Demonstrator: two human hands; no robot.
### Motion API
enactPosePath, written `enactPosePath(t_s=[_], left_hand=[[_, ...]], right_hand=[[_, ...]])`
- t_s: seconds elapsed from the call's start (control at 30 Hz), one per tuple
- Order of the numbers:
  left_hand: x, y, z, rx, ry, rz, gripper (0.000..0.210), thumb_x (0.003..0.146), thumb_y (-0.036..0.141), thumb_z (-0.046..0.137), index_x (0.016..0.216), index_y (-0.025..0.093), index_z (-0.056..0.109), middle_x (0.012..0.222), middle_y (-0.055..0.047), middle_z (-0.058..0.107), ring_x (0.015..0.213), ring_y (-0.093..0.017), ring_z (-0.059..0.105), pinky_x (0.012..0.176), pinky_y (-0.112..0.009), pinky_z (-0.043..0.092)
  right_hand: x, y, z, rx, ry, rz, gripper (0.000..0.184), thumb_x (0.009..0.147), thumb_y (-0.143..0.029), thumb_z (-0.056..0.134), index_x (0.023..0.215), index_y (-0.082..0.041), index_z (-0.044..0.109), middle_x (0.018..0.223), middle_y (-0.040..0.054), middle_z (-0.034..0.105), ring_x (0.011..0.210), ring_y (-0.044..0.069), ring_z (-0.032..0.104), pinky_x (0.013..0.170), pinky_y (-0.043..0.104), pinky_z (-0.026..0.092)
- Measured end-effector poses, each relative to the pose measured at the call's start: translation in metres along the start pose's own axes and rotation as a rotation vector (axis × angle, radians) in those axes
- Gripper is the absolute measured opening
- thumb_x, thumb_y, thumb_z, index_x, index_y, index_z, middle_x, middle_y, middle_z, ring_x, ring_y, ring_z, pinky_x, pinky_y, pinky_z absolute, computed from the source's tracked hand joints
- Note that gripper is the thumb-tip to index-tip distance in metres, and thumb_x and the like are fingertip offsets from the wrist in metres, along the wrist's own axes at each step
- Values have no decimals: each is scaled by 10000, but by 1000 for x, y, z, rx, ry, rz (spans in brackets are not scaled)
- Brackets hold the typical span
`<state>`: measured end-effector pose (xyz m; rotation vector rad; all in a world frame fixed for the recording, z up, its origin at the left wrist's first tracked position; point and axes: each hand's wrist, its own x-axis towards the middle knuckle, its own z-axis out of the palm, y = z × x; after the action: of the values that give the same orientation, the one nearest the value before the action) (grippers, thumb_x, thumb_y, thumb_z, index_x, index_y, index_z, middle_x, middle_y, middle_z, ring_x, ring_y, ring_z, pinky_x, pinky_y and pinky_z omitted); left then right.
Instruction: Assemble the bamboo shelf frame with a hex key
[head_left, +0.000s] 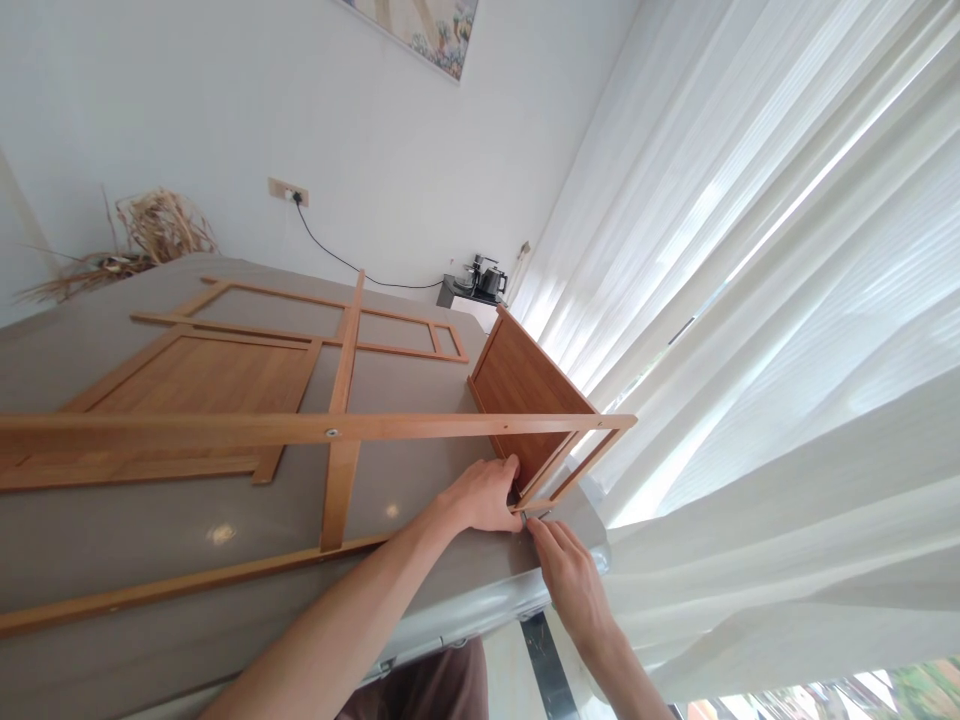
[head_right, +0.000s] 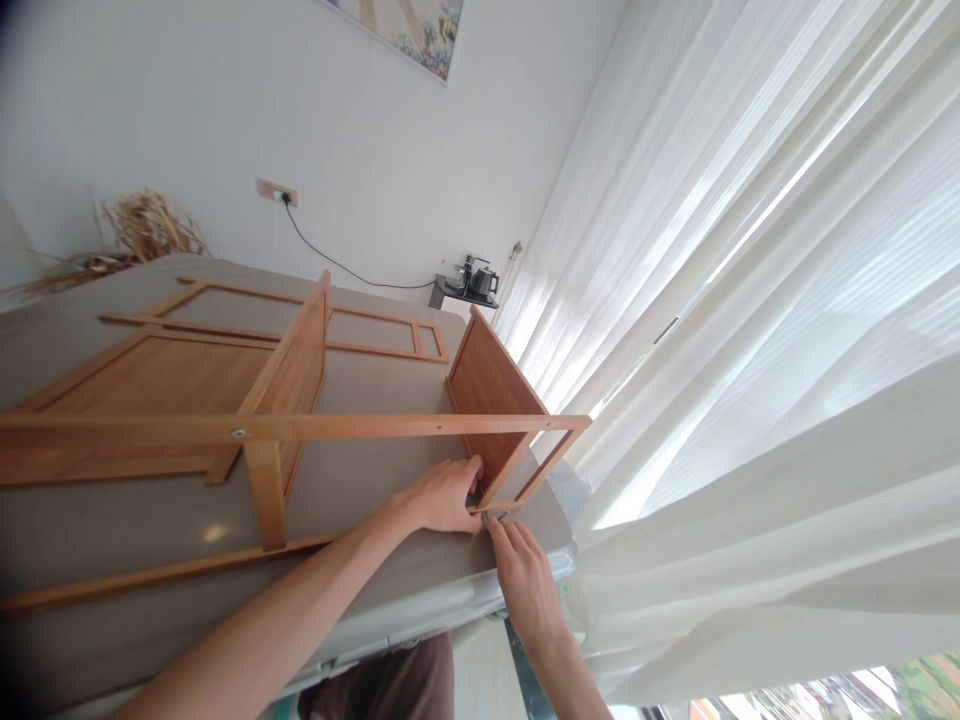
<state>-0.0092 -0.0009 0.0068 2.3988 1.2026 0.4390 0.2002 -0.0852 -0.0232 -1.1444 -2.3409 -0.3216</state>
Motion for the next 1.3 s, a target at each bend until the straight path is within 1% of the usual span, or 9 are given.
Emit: enactPosePath(t_s=[0.1, 0.27, 0.47, 0.63, 0.83, 0.9, 0.97, 1.17, 1.3], left_hand=[[0, 0, 0, -5, 2, 0, 398, 990, 486, 660, 1236, 173, 640, 1140, -75, 690, 984, -217, 679, 896, -426, 580], [-1, 1, -1, -9, 11, -1, 401, 989, 486, 660, 1238, 172, 637, 1137, -74, 689, 974, -214, 678, 888, -423, 580], [0, 2, -1, 0, 11, -11, 436, 975, 517, 662, 1242, 173, 630, 1129, -76, 685, 965, -216, 668, 890, -421, 566], [0, 2, -2, 14, -6, -9, 468, 959, 543, 670, 1251, 180, 627, 1121, -74, 692, 964, -221, 671, 904, -430, 560], [0, 2, -2, 15, -14, -4, 444, 968, 513, 676, 1251, 175, 630, 1124, -74, 696, 962, -215, 680, 891, -422, 575], [1, 0, 0, 14, -9, -1, 434, 973, 504, 674, 1252, 174, 631, 1120, -73, 696, 959, -214, 682, 885, -421, 580], [1, -2, 2, 15, -3, 4, 428, 977, 498, 672, 1253, 174, 632, 1121, -73, 696, 962, -214, 683, 886, -423, 582], [2, -3, 4, 21, 8, 13, 403, 992, 475, 664, 1258, 174, 636, 1154, -79, 694, 987, -217, 687, 894, -427, 590], [2, -2, 3, 28, -2, 9, 393, 997, 464, 661, 1259, 171, 638, 1166, -80, 694, 996, -219, 689, 896, -429, 593]], right_hand=[[-2, 2, 1, -16, -2, -26, 365, 1077, -121, 407, 1341, -218, 639, 951, 74, 735, 842, 233, 725, 741, 359, 622], [0, 5, -1, -39, -23, -91, 397, 1064, -108, 431, 1397, -213, 618, 998, 85, 746, 855, 235, 723, 750, 364, 624], [0, 13, -3, -66, -31, -225, 400, 1060, -119, 445, 1405, -186, 637, 1093, 116, 768, 938, 254, 724, 811, 392, 630], [2, 18, -6, -77, -55, -299, 393, 1074, -117, 414, 1371, -163, 668, 1098, 133, 775, 969, 267, 731, 805, 407, 620], [10, 27, -11, -55, -81, -354, 362, 1106, -176, 401, 1292, -161, 711, 1094, 134, 787, 954, 256, 743, 794, 393, 612], [9, 28, -10, -46, -77, -341, 358, 1114, -187, 394, 1272, -161, 714, 1084, 124, 790, 951, 247, 745, 790, 384, 606], [8, 27, -8, -41, -64, -298, 352, 1118, -189, 390, 1259, -166, 712, 1079, 115, 790, 933, 230, 745, 786, 370, 598], [3, 12, 0, -57, 37, -49, 268, 1110, -174, 446, 1131, -187, 712, 963, 70, 781, 838, 191, 725, 739, 341, 537], [3, 5, 4, -71, 75, 35, 259, 1111, -199, 447, 1086, -188, 704, 877, 48, 753, 794, 199, 696, 707, 341, 490]])
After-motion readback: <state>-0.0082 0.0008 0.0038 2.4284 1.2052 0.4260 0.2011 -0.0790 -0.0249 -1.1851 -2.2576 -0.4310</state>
